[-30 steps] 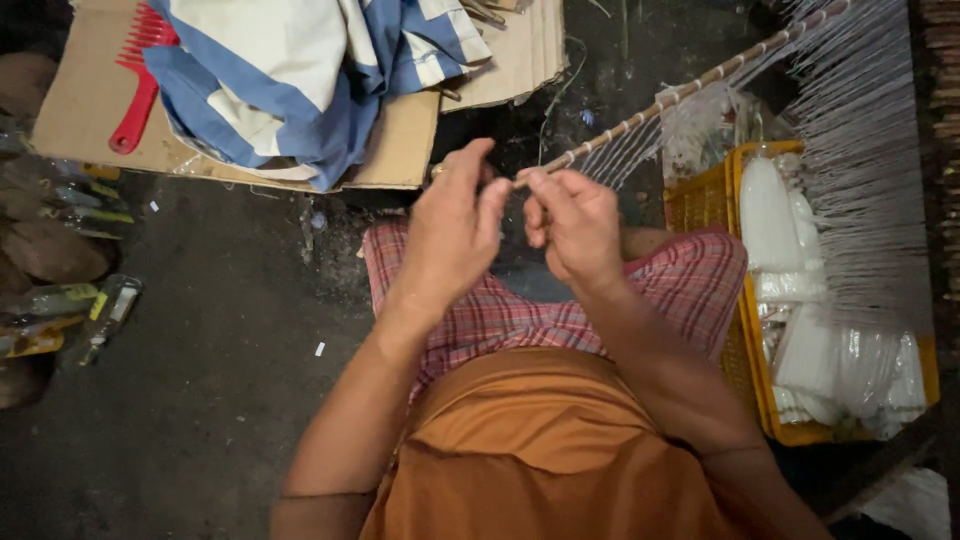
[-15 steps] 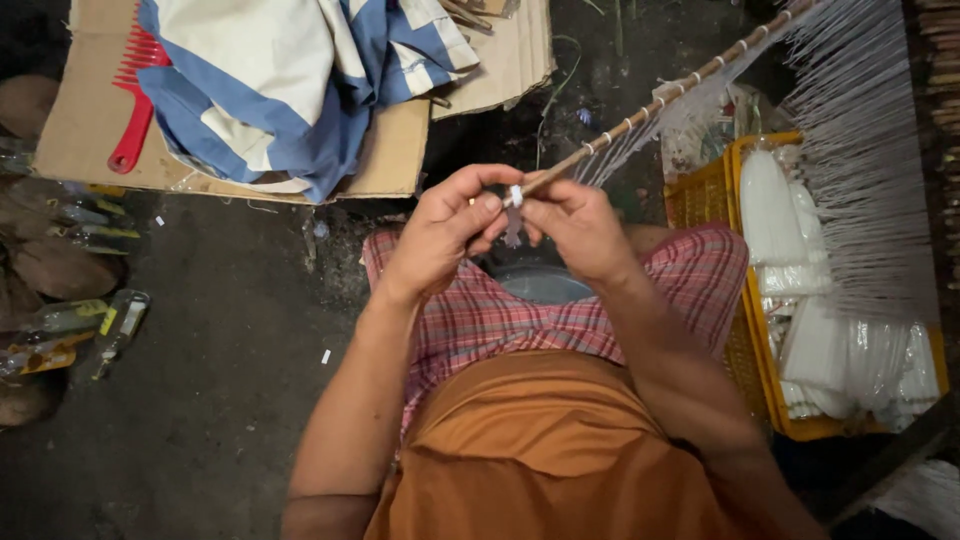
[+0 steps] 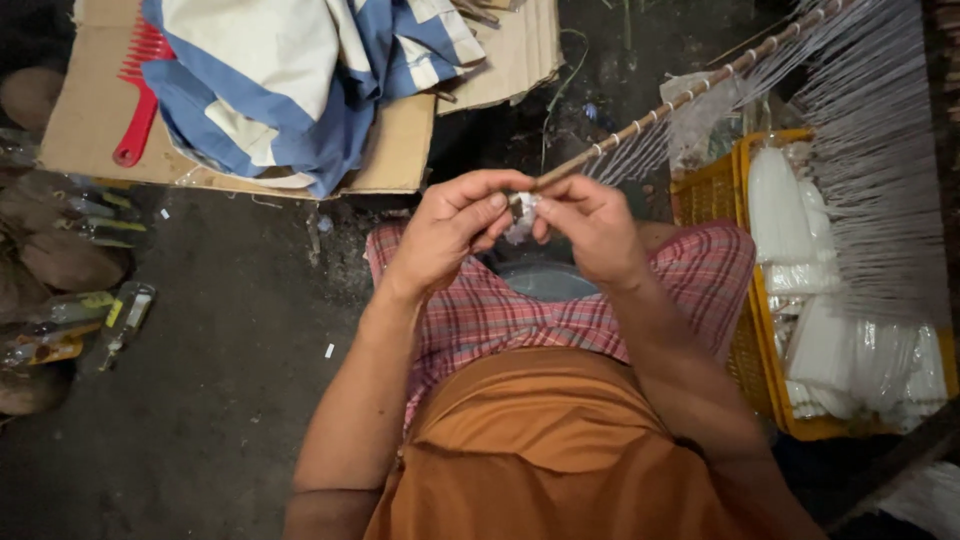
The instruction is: Tying and knotting white strings onto a wooden stick to create a net-like structure
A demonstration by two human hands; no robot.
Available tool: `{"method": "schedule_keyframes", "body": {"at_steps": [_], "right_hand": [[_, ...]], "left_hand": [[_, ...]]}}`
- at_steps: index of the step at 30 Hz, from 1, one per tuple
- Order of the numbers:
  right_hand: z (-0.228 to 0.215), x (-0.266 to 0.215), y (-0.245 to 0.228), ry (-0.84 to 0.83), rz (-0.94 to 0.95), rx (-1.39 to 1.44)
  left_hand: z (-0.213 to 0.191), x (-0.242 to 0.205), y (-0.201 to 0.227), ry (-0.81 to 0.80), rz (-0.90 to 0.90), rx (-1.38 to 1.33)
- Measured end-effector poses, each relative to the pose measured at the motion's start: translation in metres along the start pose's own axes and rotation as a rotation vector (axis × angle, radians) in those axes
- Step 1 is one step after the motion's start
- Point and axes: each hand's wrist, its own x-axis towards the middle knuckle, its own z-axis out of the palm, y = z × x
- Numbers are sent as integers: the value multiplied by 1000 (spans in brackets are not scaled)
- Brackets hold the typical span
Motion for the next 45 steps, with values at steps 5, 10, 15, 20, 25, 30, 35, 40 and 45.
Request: {"method": "schedule_keyframes", "body": {"at_steps": [5,10,15,20,25,30,35,40,45], "right_hand": [[0,-1,-3,99,40,116],[0,-1,-11,199,133,180],[1,-4,-5,73,32,36],[5,-5,-8,61,-42,-181],[1,-8,-4,69,-58,-158],[5,-9,-13,110,-37,-127],[8,-9,-10,186,60,-82],[5,-5,1,245,98,102],[-15,-2,3,271,108,219]], "left_hand": [[-5,1,-8,-3,-4,2],[-9,5,-18,7,-15,-41],[-6,6,-15,1,-2,-43],[-7,8,-22,-11,13,-71],[-8,6,-19,-10,31,-34],[-6,3,-18,4,46,-1],[-9,1,-25,18,38,32],[-9,2,-19,-6,27,40],[-20,5,-27,7,31,-16]]}}
